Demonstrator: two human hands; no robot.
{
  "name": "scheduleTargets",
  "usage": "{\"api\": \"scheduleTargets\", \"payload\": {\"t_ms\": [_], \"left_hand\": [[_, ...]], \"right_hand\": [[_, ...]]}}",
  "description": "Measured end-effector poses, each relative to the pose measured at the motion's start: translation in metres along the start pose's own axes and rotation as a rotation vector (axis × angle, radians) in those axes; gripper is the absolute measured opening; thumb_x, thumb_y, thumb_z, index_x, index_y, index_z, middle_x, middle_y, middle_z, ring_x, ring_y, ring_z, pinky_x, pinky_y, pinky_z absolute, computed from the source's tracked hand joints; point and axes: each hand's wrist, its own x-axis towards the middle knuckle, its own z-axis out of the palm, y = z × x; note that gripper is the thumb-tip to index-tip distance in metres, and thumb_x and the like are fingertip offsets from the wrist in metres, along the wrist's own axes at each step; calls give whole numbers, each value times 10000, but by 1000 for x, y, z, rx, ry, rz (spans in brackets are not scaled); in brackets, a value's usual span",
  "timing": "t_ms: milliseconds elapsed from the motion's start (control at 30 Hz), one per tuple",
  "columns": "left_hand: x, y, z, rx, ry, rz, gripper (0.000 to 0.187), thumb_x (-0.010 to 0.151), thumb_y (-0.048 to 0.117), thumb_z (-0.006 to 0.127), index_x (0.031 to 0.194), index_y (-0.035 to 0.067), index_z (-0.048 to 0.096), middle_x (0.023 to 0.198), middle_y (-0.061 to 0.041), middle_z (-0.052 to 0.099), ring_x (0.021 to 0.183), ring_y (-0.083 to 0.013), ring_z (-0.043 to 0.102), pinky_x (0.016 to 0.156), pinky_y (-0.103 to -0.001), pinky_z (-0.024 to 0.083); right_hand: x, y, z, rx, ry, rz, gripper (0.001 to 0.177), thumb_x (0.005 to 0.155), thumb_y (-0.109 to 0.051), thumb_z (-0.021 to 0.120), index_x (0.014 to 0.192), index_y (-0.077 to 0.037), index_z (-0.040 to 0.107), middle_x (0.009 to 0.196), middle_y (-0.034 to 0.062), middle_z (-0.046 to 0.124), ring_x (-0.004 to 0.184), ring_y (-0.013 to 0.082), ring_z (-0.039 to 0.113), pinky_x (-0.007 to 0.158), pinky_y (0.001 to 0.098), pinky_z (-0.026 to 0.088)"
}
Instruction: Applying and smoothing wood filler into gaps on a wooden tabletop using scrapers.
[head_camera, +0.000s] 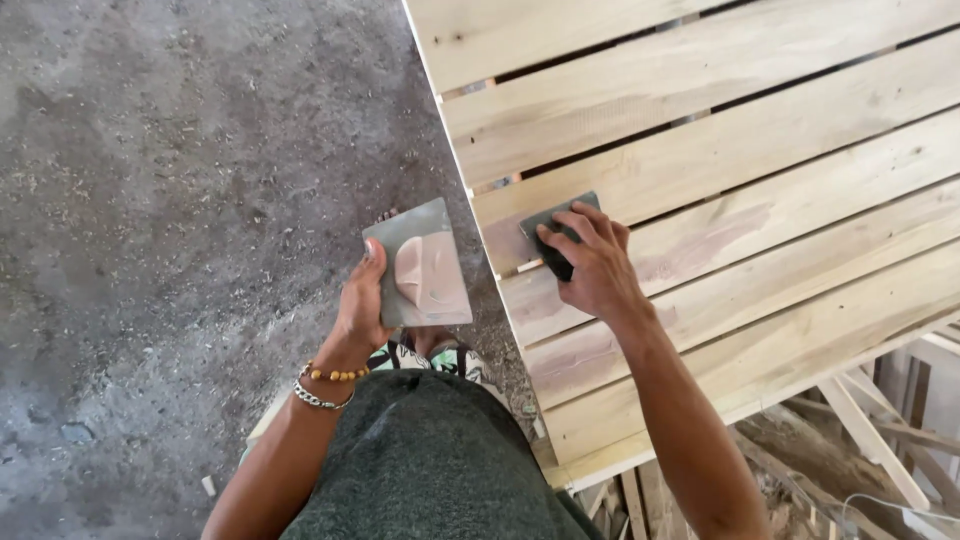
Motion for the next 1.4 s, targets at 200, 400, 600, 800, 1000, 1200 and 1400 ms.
{"api": "scheduleTargets", "payload": {"t_ms": [200,400,600,800,1000,1200,1400], "left_hand": [[4,4,20,111,43,-44,643,1014,545,403,1424,56,480,1288,-129,647,1111,-284,681,882,-470,610],[16,4,55,131,35,-45,580,1005,510,378,1385,78,452,1221,-143,655,1070,-299,703,876,-464,650],[25,-16,108,-115,-113,-187,571,1075,491,374,1399,34,485,1216,-148,683,1054,-284,711,856,-427,639],[38,24,117,142,-201,-364,586,1067,514,389,1303,13,582,1089,-152,740,923,-302,696,752,-426,568],[65,45,154,1095,-460,-15,596,1115,516,436,1138,-36,661,1044,-111,717,955,-162,623,882,-340,570],[113,87,126,782,-154,68,485,1087,464,466,1202,33,657,1091,-45,688,971,-139,636,797,-318,580],[104,96,138,483,-165,84,496,1072,453,515,1333,32,531,1208,-63,622,1055,-168,656,884,-336,621]], "right_hand": [[-21,-21,-19,8,17,97,692,599,4,829,1259,-166,716,1378,59,591,1399,302,435,1103,493,351],[-19,-19,-25,54,-62,212,720,634,54,784,1307,-161,651,1402,73,554,1350,282,462,1057,498,429],[-27,-73,-18,630,359,-243,710,738,89,688,1375,-178,523,1474,175,466,1432,381,427,1112,533,537],[-56,-37,-35,240,376,-60,675,792,51,758,1377,-218,556,1468,134,493,1426,375,441,1123,543,501],[-45,-61,-62,-9,-13,-40,934,532,7,796,1399,-299,633,1492,61,517,1360,315,389,1030,575,389],[-41,26,-47,-63,130,-34,740,683,-71,845,1348,-312,627,1466,12,529,1418,263,378,1096,536,358],[16,96,-55,-76,114,45,710,674,13,798,1323,-238,654,1463,14,563,1434,256,402,1112,517,358]]}}
